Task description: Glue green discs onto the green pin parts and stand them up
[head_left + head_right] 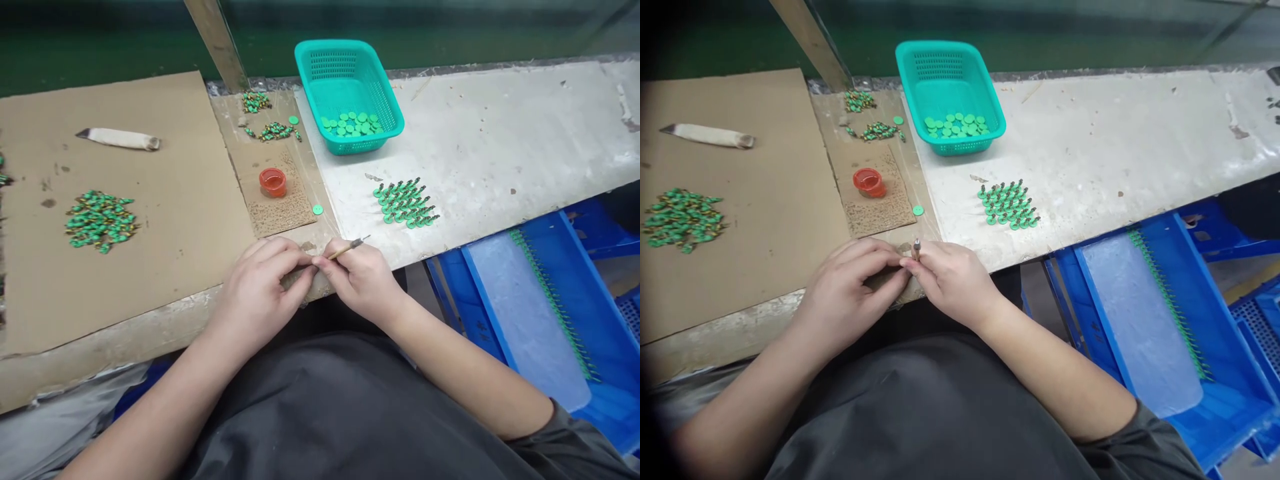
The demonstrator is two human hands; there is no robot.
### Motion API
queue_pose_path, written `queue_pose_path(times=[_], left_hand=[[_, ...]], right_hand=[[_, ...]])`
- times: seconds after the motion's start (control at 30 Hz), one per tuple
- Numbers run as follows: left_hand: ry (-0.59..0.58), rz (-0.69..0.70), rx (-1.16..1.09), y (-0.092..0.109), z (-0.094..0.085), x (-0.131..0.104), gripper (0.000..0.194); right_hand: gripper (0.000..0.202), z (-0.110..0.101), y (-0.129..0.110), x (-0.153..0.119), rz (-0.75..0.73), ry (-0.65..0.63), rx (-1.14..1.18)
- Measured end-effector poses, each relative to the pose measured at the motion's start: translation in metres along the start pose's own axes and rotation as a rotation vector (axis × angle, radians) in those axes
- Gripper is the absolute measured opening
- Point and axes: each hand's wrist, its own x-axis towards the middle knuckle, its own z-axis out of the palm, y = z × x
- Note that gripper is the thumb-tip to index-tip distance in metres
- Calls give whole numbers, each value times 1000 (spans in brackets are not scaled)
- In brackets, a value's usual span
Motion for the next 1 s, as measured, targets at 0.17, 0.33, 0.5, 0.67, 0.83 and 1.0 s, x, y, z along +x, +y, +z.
queue_pose_path(times=[0.17,0.33,0.5,0.67,0.83,1.0], left_hand=[[31,-13,-17,5,-3,1,17],[93,50,-33,10,-7,3,29],[81,34,-19,20,-15,18,45],[-14,56,-40,49,15,62,43],[-49,86,-10,73,61,112,36],[-43,62,62,80,80,128,32]], right_hand=[[42,2,1,5,36,-16,60],[39,3,3,14,68,-56,48],[33,-20,-6,-16,37,205,139],[32,-56,-7,-75,102,485,118],[26,-83,1,-110,204,566,104],[29,-97,6,-129,266,610,88]])
